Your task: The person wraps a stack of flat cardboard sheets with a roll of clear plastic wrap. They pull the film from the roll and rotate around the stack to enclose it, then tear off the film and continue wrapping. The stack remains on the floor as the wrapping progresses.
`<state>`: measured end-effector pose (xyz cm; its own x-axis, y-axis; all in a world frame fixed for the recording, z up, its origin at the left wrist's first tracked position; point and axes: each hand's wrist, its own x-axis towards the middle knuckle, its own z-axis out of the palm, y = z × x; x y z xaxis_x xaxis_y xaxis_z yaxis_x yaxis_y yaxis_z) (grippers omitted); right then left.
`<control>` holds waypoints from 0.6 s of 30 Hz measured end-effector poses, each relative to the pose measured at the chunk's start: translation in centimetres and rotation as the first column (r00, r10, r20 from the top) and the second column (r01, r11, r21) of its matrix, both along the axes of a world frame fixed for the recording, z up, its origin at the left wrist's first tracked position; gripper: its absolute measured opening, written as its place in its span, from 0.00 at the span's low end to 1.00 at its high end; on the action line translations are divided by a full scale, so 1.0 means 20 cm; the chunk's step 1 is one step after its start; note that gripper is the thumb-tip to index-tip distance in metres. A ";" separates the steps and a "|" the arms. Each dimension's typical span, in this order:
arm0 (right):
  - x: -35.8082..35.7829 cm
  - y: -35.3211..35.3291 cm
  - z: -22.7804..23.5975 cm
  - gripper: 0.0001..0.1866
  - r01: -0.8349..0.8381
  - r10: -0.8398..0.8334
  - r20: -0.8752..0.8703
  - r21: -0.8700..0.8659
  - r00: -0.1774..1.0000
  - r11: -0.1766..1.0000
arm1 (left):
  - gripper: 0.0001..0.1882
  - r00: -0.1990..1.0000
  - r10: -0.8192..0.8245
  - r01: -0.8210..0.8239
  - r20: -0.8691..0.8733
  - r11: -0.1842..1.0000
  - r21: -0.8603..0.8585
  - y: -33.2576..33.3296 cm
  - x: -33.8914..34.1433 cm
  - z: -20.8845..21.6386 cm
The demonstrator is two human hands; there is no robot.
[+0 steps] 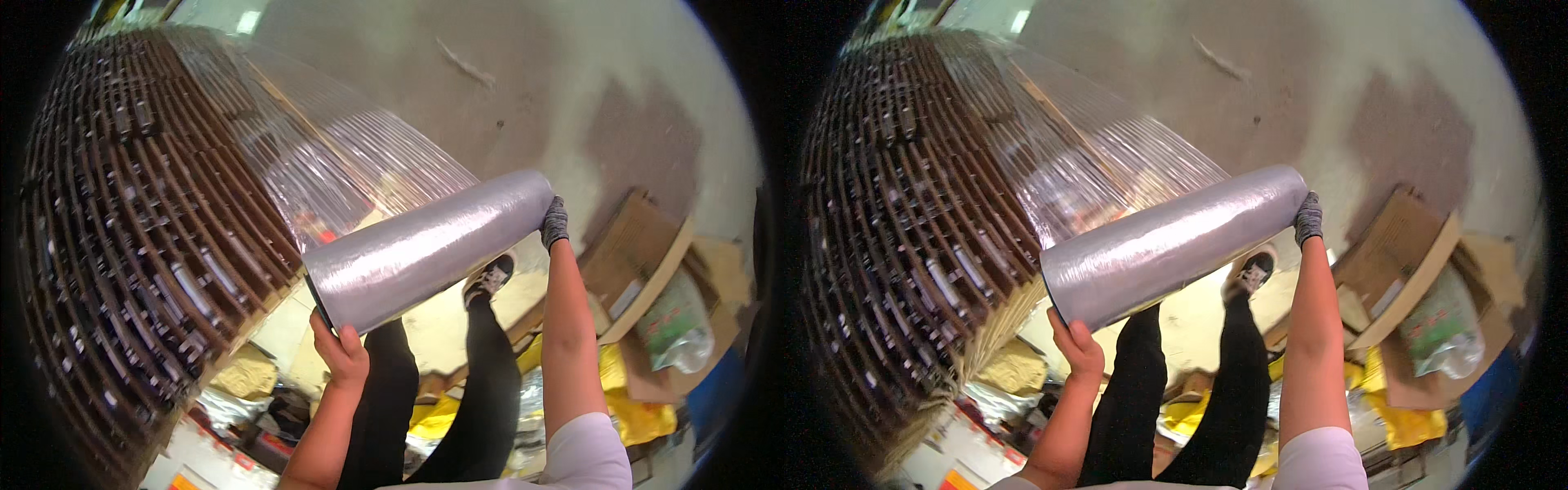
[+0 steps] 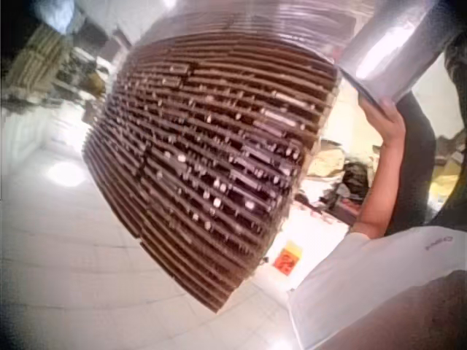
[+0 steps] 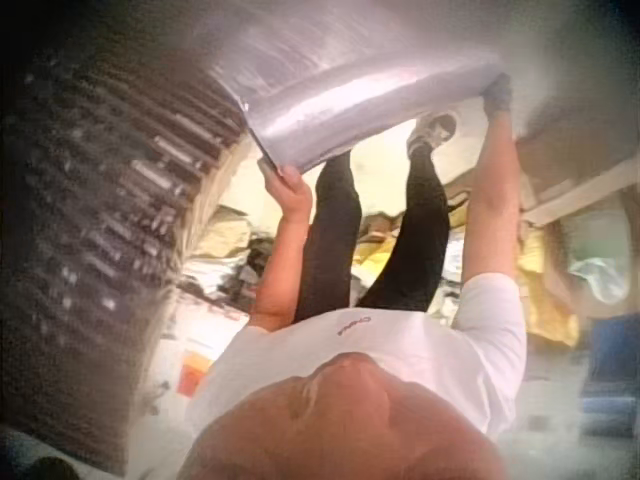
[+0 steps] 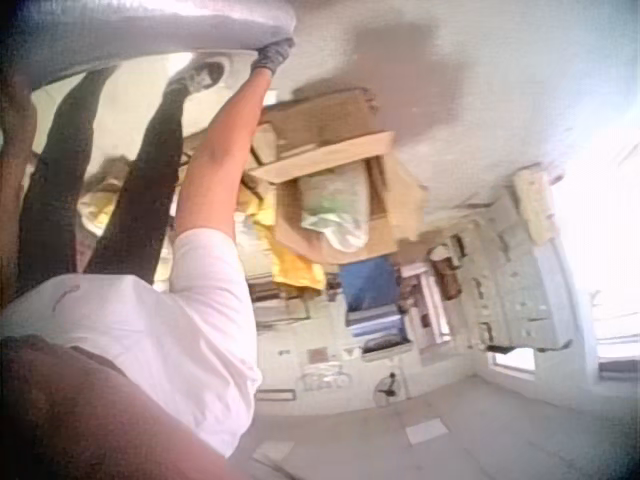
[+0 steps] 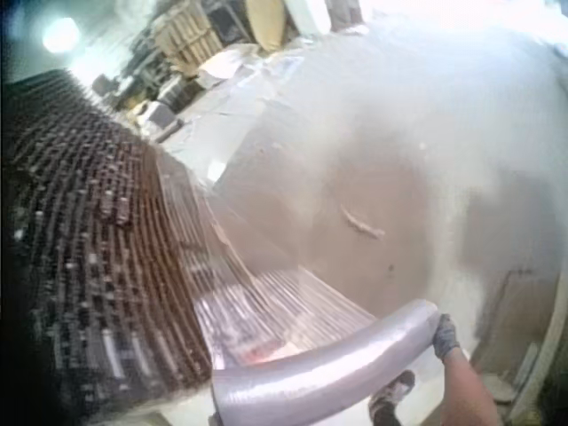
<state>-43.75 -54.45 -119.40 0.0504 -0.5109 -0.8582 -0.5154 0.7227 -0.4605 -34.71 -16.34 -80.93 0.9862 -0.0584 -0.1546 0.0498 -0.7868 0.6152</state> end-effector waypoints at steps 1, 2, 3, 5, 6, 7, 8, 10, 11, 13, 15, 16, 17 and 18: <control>-0.12 0.15 -0.13 0.33 0.024 -0.024 0.005 0.012 1.000 1.000 | 0.34 0.997 -0.073 0.073 0.013 0.997 0.027 0.08 -0.04 -0.07; -0.23 0.32 -0.27 0.32 0.083 -0.079 -0.059 0.057 0.995 0.995 | 0.37 0.983 -0.177 0.175 0.051 0.984 0.041 0.17 -0.07 -0.13; -0.35 0.49 -0.39 0.30 0.122 -0.125 0.039 0.080 0.991 0.989 | 0.38 0.972 -0.232 0.229 0.015 0.966 0.123 0.26 -0.10 -0.17; -0.56 0.85 -0.60 0.27 0.277 -0.296 0.092 0.179 0.951 0.944 | 0.38 0.943 -0.332 0.334 -0.036 0.938 0.094 0.44 -0.15 -0.22; -0.68 1.05 -0.66 0.25 0.358 -0.384 0.089 0.218 0.919 0.908 | 0.37 0.917 -0.395 0.398 -0.055 0.907 0.134 0.54 -0.14 -0.25; -0.76 1.26 -0.73 0.23 0.460 -0.486 0.070 0.230 0.871 0.858 | 0.37 0.898 -0.431 0.440 -0.085 0.884 0.158 0.64 -0.14 -0.26; -0.85 1.46 -0.76 0.24 0.450 -0.517 0.136 0.340 0.845 0.826 | 0.36 0.885 -0.450 0.465 -0.122 0.872 0.155 0.73 -0.14 -0.26; -0.99 1.78 -0.75 0.24 0.494 -0.602 0.115 0.463 0.790 0.736 | 0.36 0.803 -0.587 0.592 -0.103 0.765 0.253 0.91 -0.11 -0.22; -1.08 1.95 -0.69 0.25 0.399 -0.529 0.175 0.474 0.830 0.785 | 0.36 0.765 -0.637 0.636 -0.096 0.722 0.274 1.01 -0.11 -0.20; -1.15 2.16 -0.57 0.24 0.465 -0.553 0.081 0.450 0.829 0.763 | 0.36 0.743 -0.663 0.658 -0.095 0.696 0.287 1.19 -0.13 -0.13; -1.22 2.33 -0.41 0.22 0.589 -0.626 0.025 0.312 0.779 0.745 | 0.33 0.782 -0.613 0.621 -0.116 0.749 0.230 1.36 -0.15 -0.08; -1.26 2.42 -0.32 0.22 0.634 -0.659 0.015 0.257 0.752 0.729 | 0.33 0.794 -0.592 0.608 -0.139 0.772 0.185 1.46 -0.16 -0.05; -1.32 2.48 -0.25 0.23 0.682 -0.697 -0.036 0.246 0.716 0.688 | 0.31 0.834 -0.513 0.551 -0.204 0.799 0.240 1.56 -0.18 -0.02; -1.38 2.56 -0.18 0.23 0.619 -0.624 -0.052 0.211 0.780 0.757 | 0.30 0.818 -0.539 0.573 -0.200 0.794 0.202 1.66 -0.20 -0.01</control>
<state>-71.27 -3.16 -123.07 -0.1975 -0.2493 -0.9481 0.0879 0.9587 -0.2704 -38.66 16.80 -81.04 0.7660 -0.5346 -0.3570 -0.3792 -0.8242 0.4206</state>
